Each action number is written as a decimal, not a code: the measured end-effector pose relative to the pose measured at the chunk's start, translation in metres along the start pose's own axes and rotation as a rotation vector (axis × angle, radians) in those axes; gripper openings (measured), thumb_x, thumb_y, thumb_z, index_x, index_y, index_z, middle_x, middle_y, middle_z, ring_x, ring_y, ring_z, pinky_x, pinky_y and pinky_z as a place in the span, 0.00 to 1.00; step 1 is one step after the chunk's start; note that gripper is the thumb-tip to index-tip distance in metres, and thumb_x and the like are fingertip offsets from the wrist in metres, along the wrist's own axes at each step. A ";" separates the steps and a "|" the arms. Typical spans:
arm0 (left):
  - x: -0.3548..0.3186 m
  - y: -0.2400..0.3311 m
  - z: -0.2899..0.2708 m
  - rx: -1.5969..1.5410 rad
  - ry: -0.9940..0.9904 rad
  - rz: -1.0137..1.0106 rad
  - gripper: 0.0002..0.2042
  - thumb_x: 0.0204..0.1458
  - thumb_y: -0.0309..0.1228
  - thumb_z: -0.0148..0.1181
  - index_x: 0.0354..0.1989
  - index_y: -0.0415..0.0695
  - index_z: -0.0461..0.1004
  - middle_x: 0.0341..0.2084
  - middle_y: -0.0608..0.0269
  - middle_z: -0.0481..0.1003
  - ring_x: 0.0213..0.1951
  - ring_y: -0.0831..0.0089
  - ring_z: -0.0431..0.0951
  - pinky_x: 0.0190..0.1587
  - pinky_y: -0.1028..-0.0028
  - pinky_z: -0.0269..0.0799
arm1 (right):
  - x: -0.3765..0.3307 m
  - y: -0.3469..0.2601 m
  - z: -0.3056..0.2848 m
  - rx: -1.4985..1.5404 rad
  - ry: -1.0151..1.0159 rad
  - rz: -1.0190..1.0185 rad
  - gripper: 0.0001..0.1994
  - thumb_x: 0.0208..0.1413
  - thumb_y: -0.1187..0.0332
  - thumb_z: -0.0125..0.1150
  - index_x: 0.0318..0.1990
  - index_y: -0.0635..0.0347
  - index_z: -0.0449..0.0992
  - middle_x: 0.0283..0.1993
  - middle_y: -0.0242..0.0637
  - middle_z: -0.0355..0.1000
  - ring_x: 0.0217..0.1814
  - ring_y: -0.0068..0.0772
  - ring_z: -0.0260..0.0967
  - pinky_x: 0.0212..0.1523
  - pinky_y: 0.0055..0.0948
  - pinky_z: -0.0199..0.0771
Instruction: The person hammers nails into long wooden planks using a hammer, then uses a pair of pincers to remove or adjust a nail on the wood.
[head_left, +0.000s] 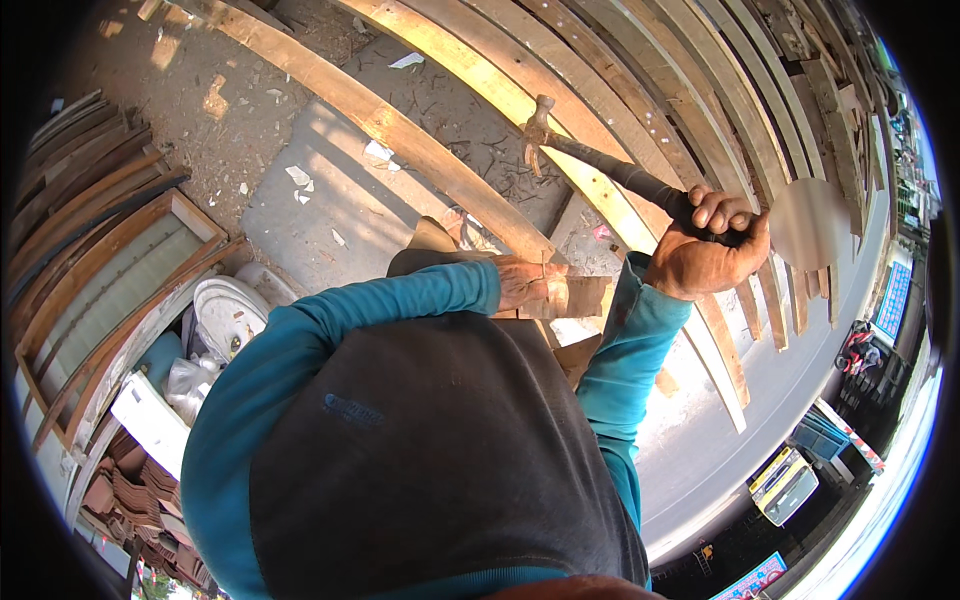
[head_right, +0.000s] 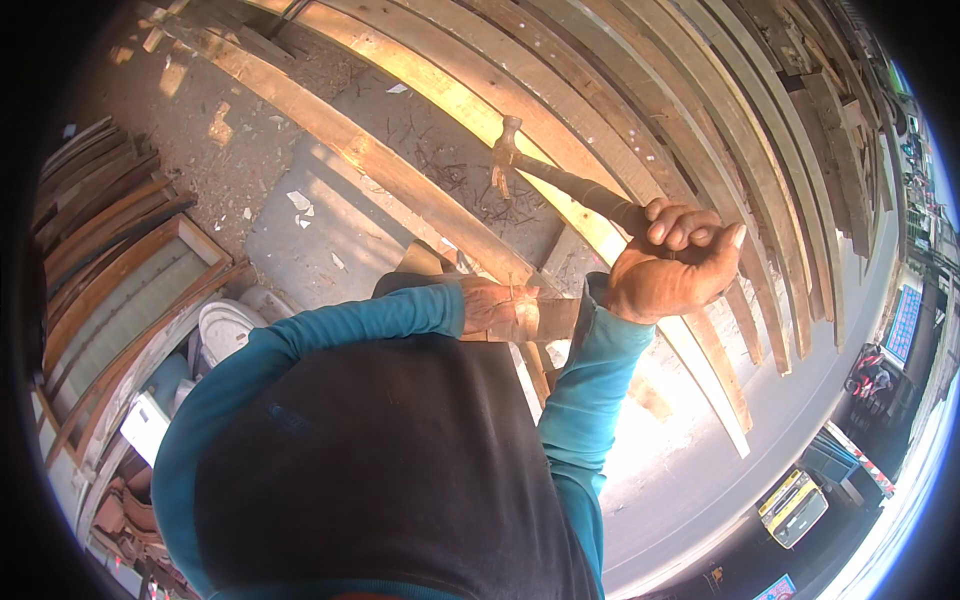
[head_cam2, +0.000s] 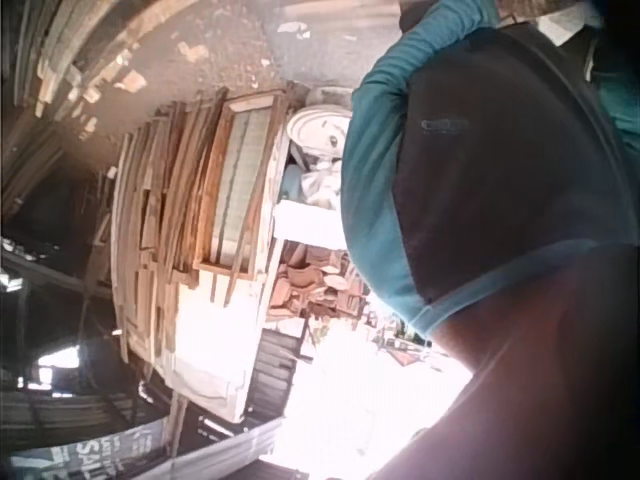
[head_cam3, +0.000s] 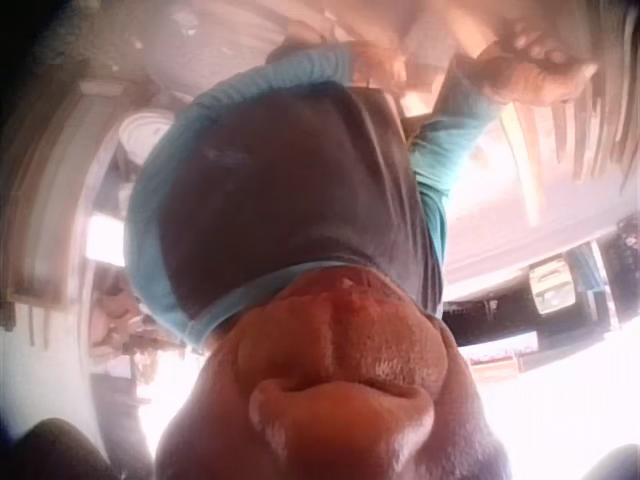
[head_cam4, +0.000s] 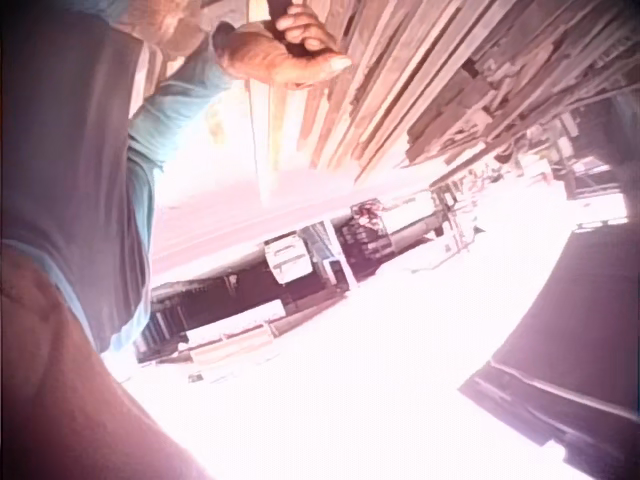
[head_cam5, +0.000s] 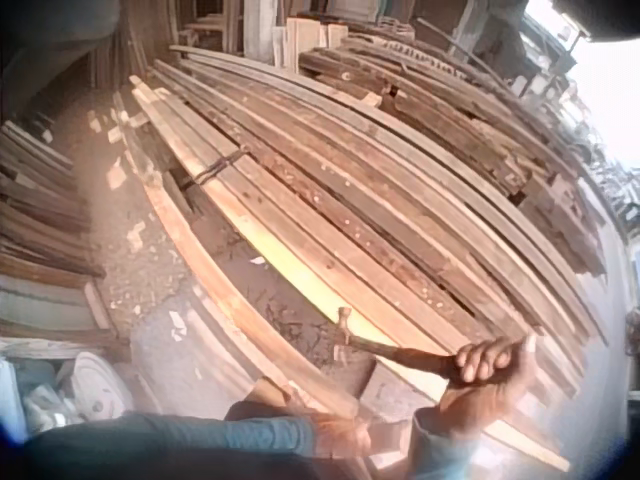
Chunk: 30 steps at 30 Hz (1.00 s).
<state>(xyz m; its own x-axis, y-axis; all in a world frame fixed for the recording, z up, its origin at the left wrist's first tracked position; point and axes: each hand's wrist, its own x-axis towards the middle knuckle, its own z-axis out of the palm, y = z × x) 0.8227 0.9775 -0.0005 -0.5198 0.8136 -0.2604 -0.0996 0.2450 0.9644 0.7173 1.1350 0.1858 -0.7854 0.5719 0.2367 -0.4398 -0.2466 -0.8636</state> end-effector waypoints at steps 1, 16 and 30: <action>-0.008 -0.001 -0.008 -0.052 0.024 0.018 0.26 0.68 0.52 0.37 0.54 0.42 0.72 0.38 0.52 0.79 0.44 0.53 0.78 0.53 0.61 0.70 | 0.008 0.014 -0.004 0.064 0.014 0.001 0.21 0.68 0.53 0.47 0.24 0.55 0.63 0.17 0.32 0.56 0.19 0.27 0.56 0.31 0.34 0.67; -0.085 -0.064 -0.171 -1.012 0.241 -0.112 0.34 0.62 0.62 0.42 0.63 0.46 0.66 0.34 0.59 0.75 0.27 0.76 0.74 0.28 0.76 0.71 | -0.068 0.090 -0.067 -0.249 0.140 0.647 0.25 0.64 0.47 0.56 0.47 0.65 0.73 0.39 0.37 0.76 0.43 0.34 0.75 0.42 0.30 0.71; -0.076 -0.055 -0.318 -0.323 0.269 -0.259 0.43 0.48 0.69 0.57 0.60 0.43 0.68 0.38 0.53 0.77 0.38 0.66 0.79 0.43 0.70 0.75 | -0.440 0.031 -0.144 -0.459 0.914 0.722 0.28 0.63 0.47 0.58 0.53 0.67 0.72 0.44 0.40 0.74 0.46 0.36 0.74 0.46 0.32 0.71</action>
<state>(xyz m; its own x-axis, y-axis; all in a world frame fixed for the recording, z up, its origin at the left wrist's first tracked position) 0.5977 0.7346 -0.0190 -0.6396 0.5722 -0.5134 -0.4904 0.2106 0.8457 1.1124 0.9886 -0.0092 -0.1132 0.7985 -0.5913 0.3016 -0.5394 -0.7862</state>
